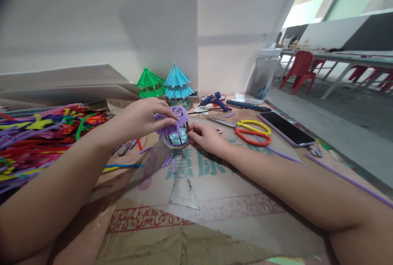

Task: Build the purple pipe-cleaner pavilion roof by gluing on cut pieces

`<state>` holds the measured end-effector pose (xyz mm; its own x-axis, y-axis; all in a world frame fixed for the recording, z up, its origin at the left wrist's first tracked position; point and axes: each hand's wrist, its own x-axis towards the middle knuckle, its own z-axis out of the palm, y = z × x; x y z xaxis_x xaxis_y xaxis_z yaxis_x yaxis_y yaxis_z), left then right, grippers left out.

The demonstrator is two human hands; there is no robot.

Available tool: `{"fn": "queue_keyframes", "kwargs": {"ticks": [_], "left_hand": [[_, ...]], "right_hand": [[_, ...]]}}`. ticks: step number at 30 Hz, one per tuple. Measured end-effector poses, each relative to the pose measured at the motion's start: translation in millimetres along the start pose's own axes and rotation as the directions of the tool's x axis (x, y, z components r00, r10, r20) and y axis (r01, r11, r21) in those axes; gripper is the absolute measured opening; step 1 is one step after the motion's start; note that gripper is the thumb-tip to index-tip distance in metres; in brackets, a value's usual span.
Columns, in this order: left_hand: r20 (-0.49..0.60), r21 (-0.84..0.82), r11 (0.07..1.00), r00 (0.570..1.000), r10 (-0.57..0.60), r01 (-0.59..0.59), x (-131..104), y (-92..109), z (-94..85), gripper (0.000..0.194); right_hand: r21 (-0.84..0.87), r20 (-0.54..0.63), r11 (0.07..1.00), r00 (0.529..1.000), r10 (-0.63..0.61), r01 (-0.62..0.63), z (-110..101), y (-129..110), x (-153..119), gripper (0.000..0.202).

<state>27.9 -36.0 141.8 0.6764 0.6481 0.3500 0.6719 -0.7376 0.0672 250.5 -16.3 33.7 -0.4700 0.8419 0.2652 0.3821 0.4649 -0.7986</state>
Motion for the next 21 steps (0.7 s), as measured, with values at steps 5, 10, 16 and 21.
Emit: {"fn": "queue_keyframes", "kwargs": {"ticks": [5, 10, 16, 21], "left_hand": [[-0.058, -0.018, 0.990, 0.989, -0.138, 0.137, 0.9, 3.4, 4.2, 0.026], [-0.048, -0.017, 0.993, 0.992, -0.117, 0.117, 2.0, 0.2, 9.3, 0.024], [-0.100, -0.065, 0.979, 0.975, -0.197, 0.191, -1.1, 0.1, -2.9, 0.029], [-0.150, -0.083, 0.936, 0.924, -0.351, 0.342, -9.5, -16.1, -20.7, 0.032]], "right_hand": [[0.016, -0.008, 1.000, 1.000, 0.010, -0.010, 1.0, 1.5, 0.4, 0.012], [0.014, -0.017, 1.000, 1.000, 0.000, 0.001, 1.8, 3.4, 0.7, 0.014], [0.032, -0.064, 0.995, 0.994, 0.092, -0.090, 1.2, 2.4, 0.8, 0.011], [0.033, -0.125, 0.990, 0.982, 0.139, -0.136, 2.3, 5.4, 3.5, 0.008]]}}
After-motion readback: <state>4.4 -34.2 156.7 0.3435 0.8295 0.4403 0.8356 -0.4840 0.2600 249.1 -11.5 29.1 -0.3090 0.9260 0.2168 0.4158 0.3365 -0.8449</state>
